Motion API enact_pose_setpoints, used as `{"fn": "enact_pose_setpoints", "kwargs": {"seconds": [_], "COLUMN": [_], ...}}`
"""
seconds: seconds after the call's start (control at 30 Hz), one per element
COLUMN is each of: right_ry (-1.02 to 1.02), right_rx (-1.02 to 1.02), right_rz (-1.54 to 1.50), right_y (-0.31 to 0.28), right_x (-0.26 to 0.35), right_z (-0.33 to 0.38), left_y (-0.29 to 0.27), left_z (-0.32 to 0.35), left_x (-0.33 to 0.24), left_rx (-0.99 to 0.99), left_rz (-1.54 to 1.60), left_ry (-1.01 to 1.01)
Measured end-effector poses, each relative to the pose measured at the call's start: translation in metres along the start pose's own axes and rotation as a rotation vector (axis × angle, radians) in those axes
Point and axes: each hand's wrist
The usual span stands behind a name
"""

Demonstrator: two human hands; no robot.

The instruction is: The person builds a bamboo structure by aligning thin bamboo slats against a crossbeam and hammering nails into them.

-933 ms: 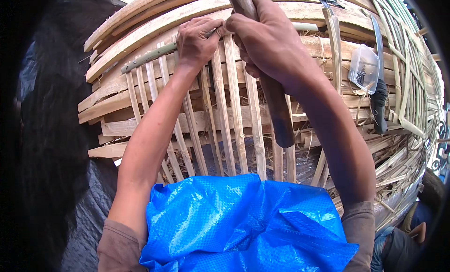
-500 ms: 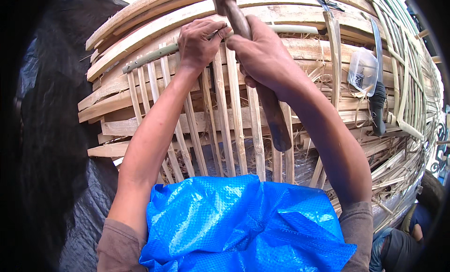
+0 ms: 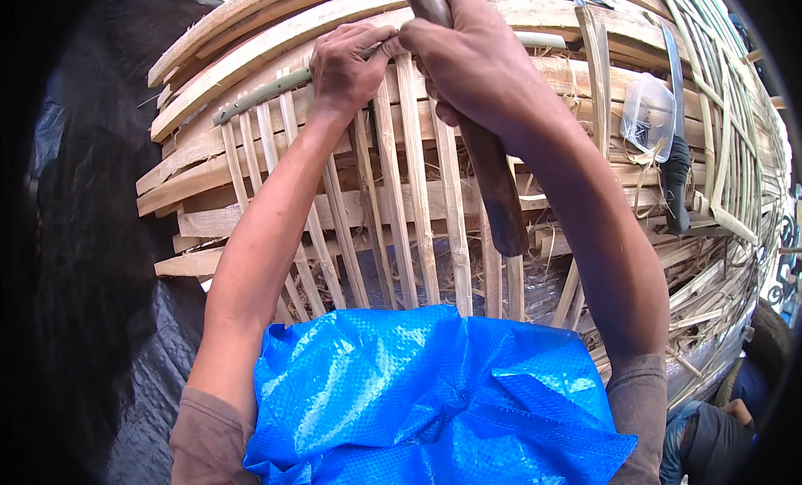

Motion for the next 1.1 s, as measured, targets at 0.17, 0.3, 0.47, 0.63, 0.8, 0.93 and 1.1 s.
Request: {"fn": "enact_pose_setpoints", "kwargs": {"seconds": [0.17,0.3,0.47,0.63,0.8,0.93,1.1], "right_ry": [0.013,0.126,0.029,0.15,0.04,0.093,0.028], "right_rx": [-0.03,0.066,0.021,0.065,0.057,-0.005,0.002], "right_rz": [-0.167,0.014,-0.144,0.06,-0.073,-0.046,-0.002], "right_y": [0.0,0.005,0.0,0.004,0.001,0.007,0.002], "right_x": [0.01,-0.021,0.017,-0.028,0.019,-0.011,0.003], "right_z": [0.012,0.003,0.012,0.005,0.007,0.008,0.005], "left_y": [0.0,0.002,0.001,0.005,0.001,0.001,0.003], "left_z": [-0.002,-0.003,0.001,-0.006,0.002,-0.001,-0.002], "left_x": [-0.004,0.0,0.004,-0.003,0.006,0.0,0.001], "left_rx": [-0.015,-0.019,-0.02,-0.023,-0.02,-0.01,-0.047], "left_rz": [-0.04,-0.03,-0.03,-0.039,-0.033,-0.009,-0.022], "left_ry": [0.018,0.018,0.02,0.036,0.001,-0.004,0.032]}}
Point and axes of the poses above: each hand's wrist, its own z-axis away from the middle knuckle, its own y-axis out of the palm, x = y × z, and after that the axes turned 4 degrees about y, right-handed
